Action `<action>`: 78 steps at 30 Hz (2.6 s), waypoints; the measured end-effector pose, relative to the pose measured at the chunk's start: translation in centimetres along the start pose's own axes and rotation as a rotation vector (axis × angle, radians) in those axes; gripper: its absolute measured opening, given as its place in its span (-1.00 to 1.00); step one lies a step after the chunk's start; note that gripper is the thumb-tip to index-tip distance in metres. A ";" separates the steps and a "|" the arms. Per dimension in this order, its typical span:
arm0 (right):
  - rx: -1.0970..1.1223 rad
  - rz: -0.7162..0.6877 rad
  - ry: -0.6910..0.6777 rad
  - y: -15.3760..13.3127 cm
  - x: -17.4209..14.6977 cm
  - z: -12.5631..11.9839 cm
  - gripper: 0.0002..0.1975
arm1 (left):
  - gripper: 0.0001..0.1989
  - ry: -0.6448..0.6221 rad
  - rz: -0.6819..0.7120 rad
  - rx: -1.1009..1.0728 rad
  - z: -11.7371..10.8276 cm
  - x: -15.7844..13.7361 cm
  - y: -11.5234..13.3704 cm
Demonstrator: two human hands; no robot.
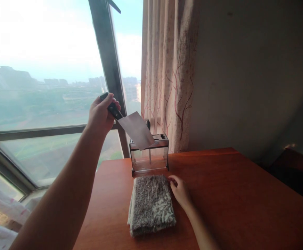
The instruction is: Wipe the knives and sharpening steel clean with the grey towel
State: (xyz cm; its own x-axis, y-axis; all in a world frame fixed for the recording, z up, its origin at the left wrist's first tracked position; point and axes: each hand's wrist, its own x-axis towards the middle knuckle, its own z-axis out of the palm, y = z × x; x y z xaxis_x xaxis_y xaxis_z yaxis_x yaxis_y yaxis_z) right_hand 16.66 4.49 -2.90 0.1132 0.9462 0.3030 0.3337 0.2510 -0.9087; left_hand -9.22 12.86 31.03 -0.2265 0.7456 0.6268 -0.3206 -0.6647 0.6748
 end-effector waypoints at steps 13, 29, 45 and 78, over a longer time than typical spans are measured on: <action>-0.086 0.016 -0.033 -0.9 -0.2 0.2 -0.74 | -0.90 0.202 -0.194 -0.231 -5.5 -7.3 -1.7; 0.232 0.300 -0.204 -3.0 -1.8 1.6 -0.53 | -0.75 0.494 -0.369 -0.606 -10.3 -16.9 -4.6; 0.830 0.580 -0.480 -6.3 -2.1 -0.4 -0.53 | -0.74 0.623 -0.570 -0.615 -11.0 -21.0 -8.9; 1.299 0.721 -0.291 -5.4 -1.6 -3.5 -0.53 | -0.68 -0.017 -0.955 -0.153 -9.2 -26.0 -10.3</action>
State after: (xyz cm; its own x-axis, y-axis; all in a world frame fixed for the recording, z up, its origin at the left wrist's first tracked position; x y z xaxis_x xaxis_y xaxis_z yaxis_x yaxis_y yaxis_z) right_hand 17.90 0.88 2.56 -0.3486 0.9088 -0.2293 -0.7616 -0.4173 -0.4958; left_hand -8.45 0.78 4.19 0.2049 0.9667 -0.1535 -0.4792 0.2358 0.8454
